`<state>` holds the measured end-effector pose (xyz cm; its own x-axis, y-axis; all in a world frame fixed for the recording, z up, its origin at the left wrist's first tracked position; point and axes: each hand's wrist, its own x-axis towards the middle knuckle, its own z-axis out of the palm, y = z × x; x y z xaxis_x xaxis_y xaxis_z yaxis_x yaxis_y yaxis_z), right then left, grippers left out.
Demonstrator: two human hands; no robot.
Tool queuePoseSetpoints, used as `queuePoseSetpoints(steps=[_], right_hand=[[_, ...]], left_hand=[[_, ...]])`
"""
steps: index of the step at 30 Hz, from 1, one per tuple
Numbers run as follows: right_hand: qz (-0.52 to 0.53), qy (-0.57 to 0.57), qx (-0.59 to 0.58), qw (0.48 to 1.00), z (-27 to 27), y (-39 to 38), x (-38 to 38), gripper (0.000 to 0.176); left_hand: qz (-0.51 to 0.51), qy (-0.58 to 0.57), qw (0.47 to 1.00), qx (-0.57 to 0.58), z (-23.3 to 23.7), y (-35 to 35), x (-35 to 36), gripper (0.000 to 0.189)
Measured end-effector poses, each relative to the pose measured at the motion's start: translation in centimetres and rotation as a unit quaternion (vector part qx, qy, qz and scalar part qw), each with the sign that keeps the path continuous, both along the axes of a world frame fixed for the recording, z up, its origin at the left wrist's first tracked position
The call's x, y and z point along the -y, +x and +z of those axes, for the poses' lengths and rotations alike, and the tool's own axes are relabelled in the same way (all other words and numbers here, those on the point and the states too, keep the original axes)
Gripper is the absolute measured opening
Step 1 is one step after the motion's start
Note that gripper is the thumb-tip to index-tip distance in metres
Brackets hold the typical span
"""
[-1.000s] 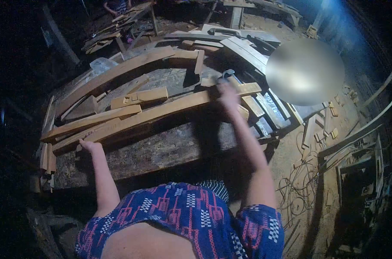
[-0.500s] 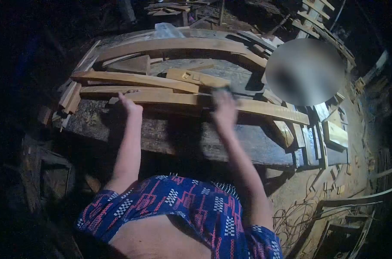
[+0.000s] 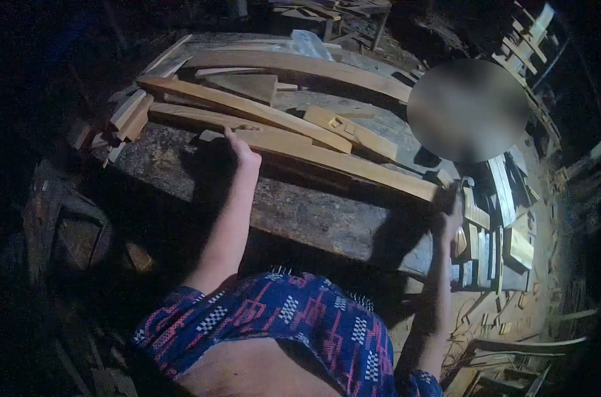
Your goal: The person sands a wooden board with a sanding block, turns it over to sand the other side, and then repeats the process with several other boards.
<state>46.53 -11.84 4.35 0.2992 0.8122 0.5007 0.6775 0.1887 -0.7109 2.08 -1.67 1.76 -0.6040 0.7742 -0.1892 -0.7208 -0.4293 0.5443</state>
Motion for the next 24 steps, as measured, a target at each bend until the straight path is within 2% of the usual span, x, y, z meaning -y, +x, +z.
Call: queuePoseSetpoints(steps=[2,3,4,5,6,7,8,9,10,11,14,16,17,19,20,21,22,23,24], right_hand=[[-0.018,0.019,0.014,1.0,-2.9,1.5,-1.5,0.053],[-0.042,0.036,0.025,0.998,-3.8,1.6,-2.4,0.055],[0.02,0.091,0.222,0.971,-2.9,-1.0,-2.8,0.059],[-0.006,0.006,0.183,0.983,-3.4,-4.8,-3.6,0.052],[0.067,0.011,0.153,0.986,0.3,-12.5,-2.6,0.048],[0.104,0.028,0.251,0.962,-1.0,-16.3,-3.8,0.048],[0.175,0.034,0.306,0.935,-4.9,-23.7,-6.1,0.05],[0.235,0.013,0.312,0.92,-2.8,-28.8,-5.6,0.049],[0.335,-0.048,0.166,0.926,1.6,-33.0,-4.4,0.051],[0.383,0.027,0.205,0.9,0.8,-36.0,-5.8,0.051],[0.374,0.032,0.236,0.896,-0.6,-40.4,-7.5,0.051],[0.382,0.091,0.25,0.885,-0.8,-39.9,-7.6,0.051],[0.392,0.096,0.265,0.876,-0.8,-38.7,-7.1,0.05],[0.378,0.069,0.265,0.884,0.5,-34.5,-5.1,0.05],[0.384,0.052,0.26,0.885,0.9,-32.1,-4.2,0.051],[0.358,0.019,0.291,0.887,1.0,-29.2,-3.7,0.05],[0.307,-0.03,0.356,0.882,1.5,-25.7,-3.2,0.056],[0.3,-0.067,0.272,0.912,0.1,-21.0,-3.7,0.054],[0.213,-0.07,0.198,0.954,-1.3,-16.5,-3.9,0.049]], left_hand=[[-0.016,0.015,1.0,0.0,-0.3,-0.4,0.2,0.05],[-0.068,0.018,0.998,0.003,-0.7,-0.8,0.3,0.054],[-0.12,0.021,0.993,0.004,-0.8,-1.1,0.3,0.057],[-0.125,0.005,0.992,0.013,-0.7,-1.4,0.3,0.069],[-0.122,0.006,0.992,0.011,-0.2,-1.3,0.6,0.069],[-0.14,0.048,0.987,0.059,0.2,-0.9,1.1,0.071],[-0.163,0.089,0.977,0.103,0.7,-1.1,1.6,0.074],[-0.166,0.09,0.977,0.1,0.1,-1.2,1.2,0.074],[-0.159,0.09,0.98,0.081,-1.6,-1.7,2.4,0.074],[-0.152,0.089,0.982,0.063,-4.0,-2.5,6.3,0.075],[-0.141,0.085,0.986,0.008,-12.2,-6.9,20.6,0.076],[-0.151,0.078,0.985,-0.02,-13.3,-8.9,21.3,0.077],[-0.16,0.076,0.984,-0.031,-13.4,-9.0,17.3,0.078],[-0.178,0.072,0.98,-0.049,-8.8,-8.1,0.7,0.079],[-0.183,0.07,0.979,-0.056,-7.3,-6.7,-3.5,0.08],[-0.185,0.069,0.978,-0.064,-8.4,-5.4,-4.2,0.08],[-0.138,-0.006,0.99,0.016,-0.3,-1.3,0.4,0.082],[-0.102,-0.02,0.995,-0.008,0.1,-0.7,0.2,0.081],[-0.069,-0.035,0.997,-0.033,0.1,-0.5,-0.3,0.08]])
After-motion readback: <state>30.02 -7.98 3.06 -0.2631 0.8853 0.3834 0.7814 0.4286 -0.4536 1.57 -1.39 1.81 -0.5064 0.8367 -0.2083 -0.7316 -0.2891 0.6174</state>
